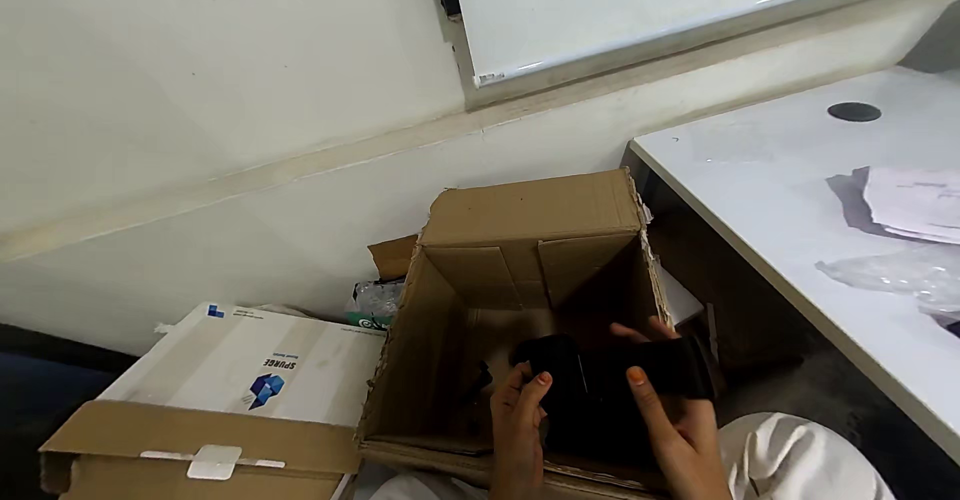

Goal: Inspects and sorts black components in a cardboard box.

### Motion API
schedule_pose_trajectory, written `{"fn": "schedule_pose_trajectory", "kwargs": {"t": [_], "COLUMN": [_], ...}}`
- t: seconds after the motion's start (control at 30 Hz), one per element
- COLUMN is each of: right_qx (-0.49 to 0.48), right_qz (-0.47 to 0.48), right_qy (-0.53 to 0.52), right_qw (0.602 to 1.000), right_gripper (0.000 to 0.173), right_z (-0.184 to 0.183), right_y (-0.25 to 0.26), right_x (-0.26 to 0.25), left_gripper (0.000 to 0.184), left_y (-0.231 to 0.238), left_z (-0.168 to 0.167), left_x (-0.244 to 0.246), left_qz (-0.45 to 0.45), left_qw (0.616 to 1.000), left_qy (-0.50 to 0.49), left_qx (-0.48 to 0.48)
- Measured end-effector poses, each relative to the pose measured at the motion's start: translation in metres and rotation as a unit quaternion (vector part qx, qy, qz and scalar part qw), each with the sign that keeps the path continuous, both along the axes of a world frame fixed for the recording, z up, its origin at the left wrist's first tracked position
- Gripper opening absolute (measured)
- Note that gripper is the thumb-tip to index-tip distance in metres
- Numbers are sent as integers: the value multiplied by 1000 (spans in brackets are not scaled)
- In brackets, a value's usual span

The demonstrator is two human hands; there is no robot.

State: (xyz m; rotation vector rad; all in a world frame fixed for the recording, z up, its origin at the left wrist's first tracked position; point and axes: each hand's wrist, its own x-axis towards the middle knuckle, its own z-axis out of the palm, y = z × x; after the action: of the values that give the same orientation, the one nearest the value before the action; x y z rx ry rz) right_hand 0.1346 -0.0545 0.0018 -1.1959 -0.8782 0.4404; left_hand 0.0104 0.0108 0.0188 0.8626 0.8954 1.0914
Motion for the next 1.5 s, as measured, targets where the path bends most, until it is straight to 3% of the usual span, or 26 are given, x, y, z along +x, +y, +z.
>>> {"fn": "schedule_pose_trajectory", "kwargs": {"t": [0.17,0.23,0.37,0.57,0.9,1.27,1.5], "right_qx": [83,46,-36,-97,-62,-16,-54], "right_qz": [-71,-88,-75,-9,-124,-157,-94], "right_qy": [-193,-269,-366,-341,-327,-324,-337], "right_qw": [975,958,927,935,935,933,935], "right_gripper": [50,35,48,73,34,24,30], "right_z": [-2,-3,-3,-2,-8,-6,-10], "right_y": [3,2,1,-2,6,4,5], "right_x": [2,0,-5,-5,-7,-9,-4], "left_gripper": [21,24,31,34,41,41,43], "left_y": [0,0,0,1,-1,-3,-1], "left_z": [0,1,6,4,10,12,10], "left_x": [-1,-1,-2,-3,0,-1,0], "left_qz": [-47,-67,-75,-91,-88,-89,-42], "left_qw": [999,998,995,994,992,989,994], "left_qy": [6,2,-13,-18,4,-39,-14], "left_qx": [2,-5,-56,-63,-95,-115,-104]}}
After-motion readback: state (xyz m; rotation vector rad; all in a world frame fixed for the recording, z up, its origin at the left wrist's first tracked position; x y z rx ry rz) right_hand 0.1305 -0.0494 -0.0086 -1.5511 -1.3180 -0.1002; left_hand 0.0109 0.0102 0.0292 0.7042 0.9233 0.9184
